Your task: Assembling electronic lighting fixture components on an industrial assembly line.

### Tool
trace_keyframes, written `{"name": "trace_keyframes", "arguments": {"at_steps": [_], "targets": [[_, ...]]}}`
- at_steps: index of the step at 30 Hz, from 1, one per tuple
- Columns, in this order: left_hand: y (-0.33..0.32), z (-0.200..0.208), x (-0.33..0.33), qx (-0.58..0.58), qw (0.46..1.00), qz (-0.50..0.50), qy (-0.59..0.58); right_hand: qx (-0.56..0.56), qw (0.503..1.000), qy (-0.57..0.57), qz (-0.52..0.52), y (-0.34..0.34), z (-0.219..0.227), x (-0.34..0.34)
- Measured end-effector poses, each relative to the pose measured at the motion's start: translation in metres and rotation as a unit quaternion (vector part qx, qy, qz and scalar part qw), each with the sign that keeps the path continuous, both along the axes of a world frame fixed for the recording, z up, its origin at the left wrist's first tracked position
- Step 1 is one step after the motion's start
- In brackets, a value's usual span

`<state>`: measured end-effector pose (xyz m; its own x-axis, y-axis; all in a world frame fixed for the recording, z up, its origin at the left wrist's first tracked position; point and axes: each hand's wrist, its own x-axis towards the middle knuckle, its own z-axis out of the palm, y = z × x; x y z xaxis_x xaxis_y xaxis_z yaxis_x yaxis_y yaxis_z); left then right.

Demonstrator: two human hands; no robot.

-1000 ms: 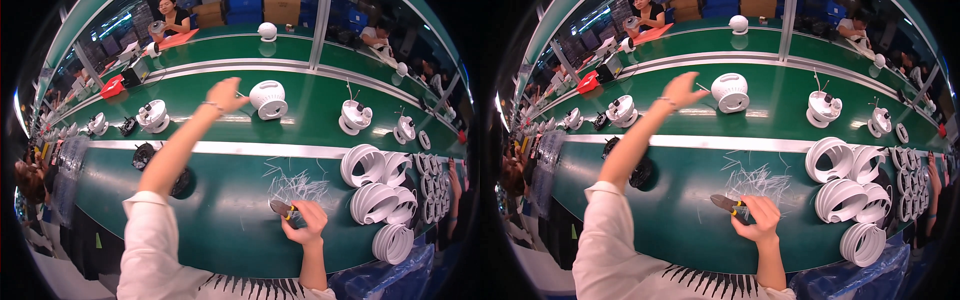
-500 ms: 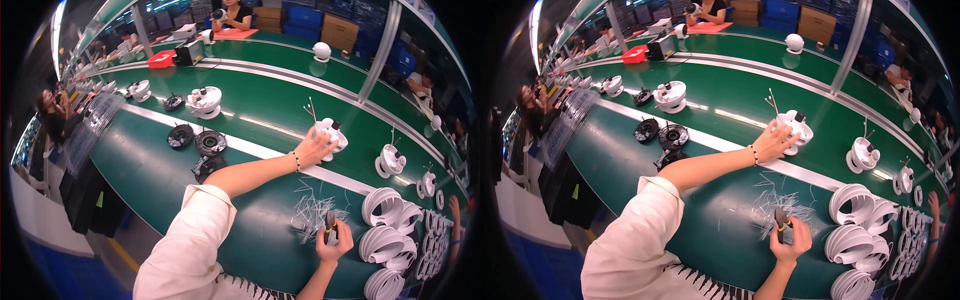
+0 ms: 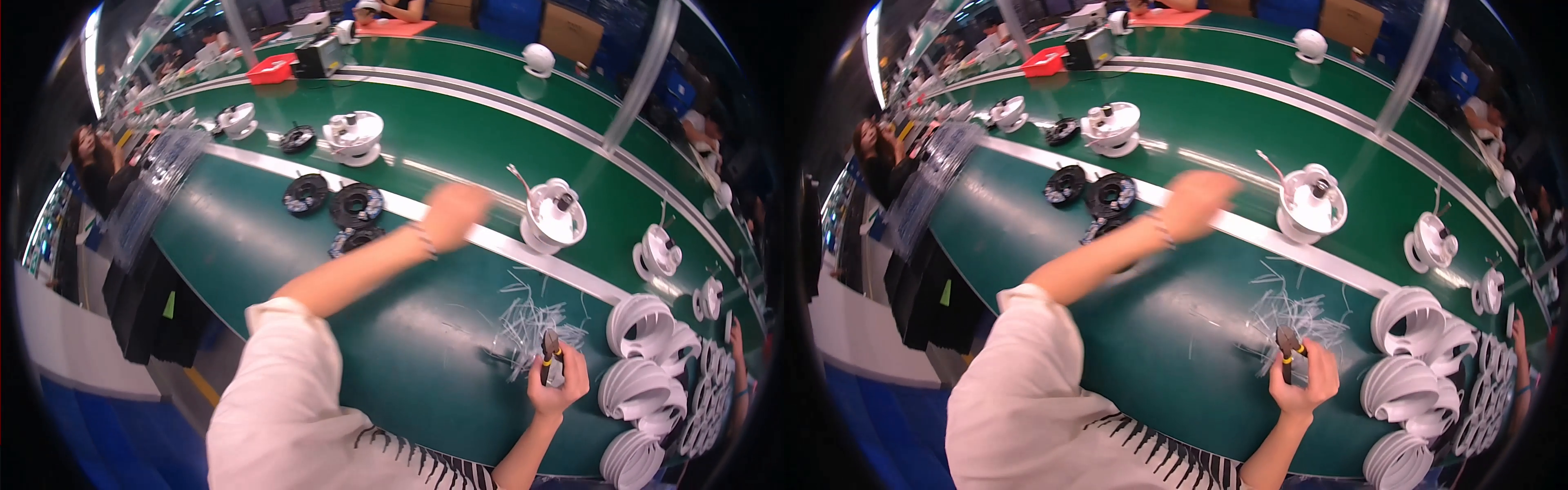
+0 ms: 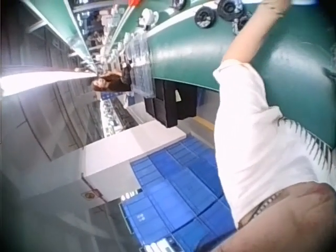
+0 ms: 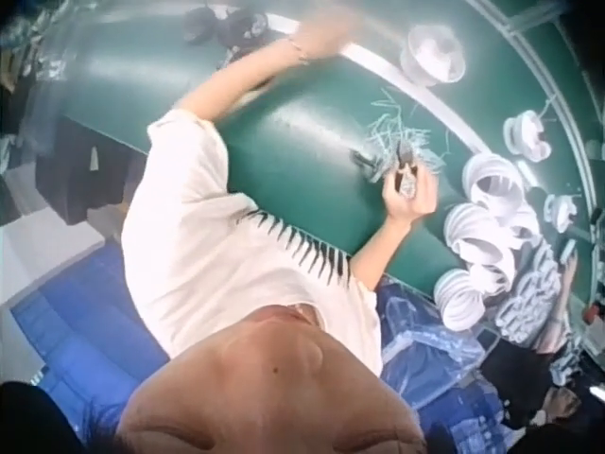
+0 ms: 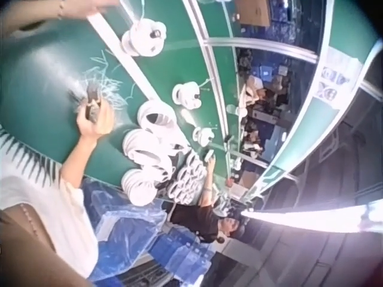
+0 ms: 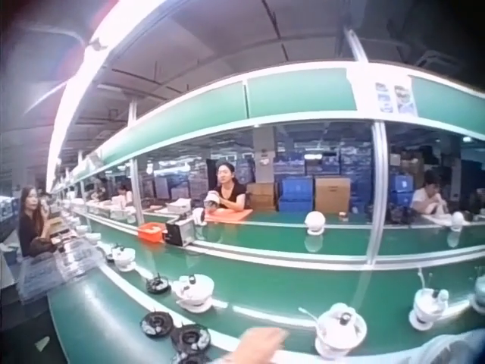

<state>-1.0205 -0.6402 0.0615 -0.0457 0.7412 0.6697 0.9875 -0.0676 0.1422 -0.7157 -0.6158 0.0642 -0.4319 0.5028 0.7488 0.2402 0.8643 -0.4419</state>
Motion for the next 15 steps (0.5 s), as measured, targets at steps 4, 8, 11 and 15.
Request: {"name": "trace_keyframes", "arguments": {"at_steps": [4,8,11,15], "targets": [[-0.103,-0.002,-0.093,-0.191,0.958,0.213,-0.034,0.005,1.0,0.013,0.009,-0.003,0.007,-0.006],[-0.143,-0.009,-0.118,-0.333,0.916,0.205,-0.093,0.001,1.0,-0.003,0.008,0.0,0.003,-0.003],[-0.16,0.003,-0.121,-0.413,0.873,0.253,-0.066,0.003,1.0,0.005,0.015,0.0,0.004,-0.003],[-0.109,0.038,-0.072,-0.293,0.921,0.256,-0.004,-0.001,1.0,0.01,0.004,0.001,0.002,-0.002]]}}
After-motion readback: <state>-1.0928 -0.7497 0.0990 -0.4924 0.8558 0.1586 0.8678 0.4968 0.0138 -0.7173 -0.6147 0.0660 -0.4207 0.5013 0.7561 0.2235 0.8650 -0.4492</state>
